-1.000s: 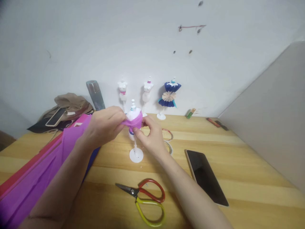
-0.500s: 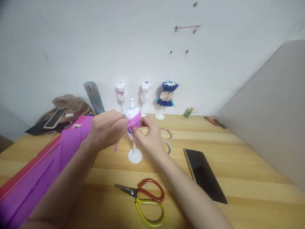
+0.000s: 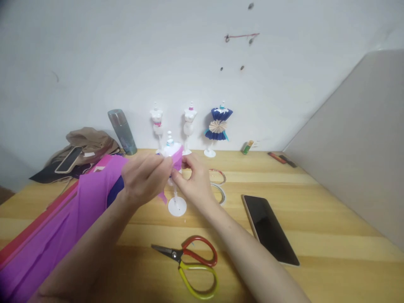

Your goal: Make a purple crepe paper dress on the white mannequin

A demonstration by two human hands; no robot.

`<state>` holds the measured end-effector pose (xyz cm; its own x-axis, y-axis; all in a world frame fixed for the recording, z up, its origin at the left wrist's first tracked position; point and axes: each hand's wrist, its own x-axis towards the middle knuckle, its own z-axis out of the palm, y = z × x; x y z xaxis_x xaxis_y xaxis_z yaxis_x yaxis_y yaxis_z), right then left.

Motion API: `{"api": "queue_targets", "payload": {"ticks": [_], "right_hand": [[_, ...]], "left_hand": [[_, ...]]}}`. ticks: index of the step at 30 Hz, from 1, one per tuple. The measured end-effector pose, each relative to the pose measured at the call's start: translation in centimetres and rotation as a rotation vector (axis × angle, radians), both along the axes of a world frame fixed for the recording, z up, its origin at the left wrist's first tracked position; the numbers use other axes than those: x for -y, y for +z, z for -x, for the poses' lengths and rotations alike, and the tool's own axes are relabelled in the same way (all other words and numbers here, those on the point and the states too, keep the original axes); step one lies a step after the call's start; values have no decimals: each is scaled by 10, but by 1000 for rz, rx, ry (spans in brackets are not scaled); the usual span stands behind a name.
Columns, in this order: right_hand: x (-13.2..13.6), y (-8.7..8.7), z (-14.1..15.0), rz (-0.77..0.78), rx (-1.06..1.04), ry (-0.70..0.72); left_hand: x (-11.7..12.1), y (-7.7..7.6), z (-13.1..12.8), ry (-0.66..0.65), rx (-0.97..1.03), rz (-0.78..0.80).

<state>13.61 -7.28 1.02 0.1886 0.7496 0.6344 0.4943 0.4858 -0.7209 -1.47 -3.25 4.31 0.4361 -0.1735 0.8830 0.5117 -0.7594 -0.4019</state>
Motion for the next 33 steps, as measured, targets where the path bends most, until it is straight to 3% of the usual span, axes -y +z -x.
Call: {"api": "queue_targets", "payload": {"ticks": [12,24,33], "right_hand": [[1,2,0,11,5,-18],[-1,0,-2,35,-18,-34],[-2,1,-4,57,-21,-26]], "left_hand": [[-4,3,1,-26,43,-3],[-7,8,5,64,6,91],[-12,12,14,211,-48,361]]}}
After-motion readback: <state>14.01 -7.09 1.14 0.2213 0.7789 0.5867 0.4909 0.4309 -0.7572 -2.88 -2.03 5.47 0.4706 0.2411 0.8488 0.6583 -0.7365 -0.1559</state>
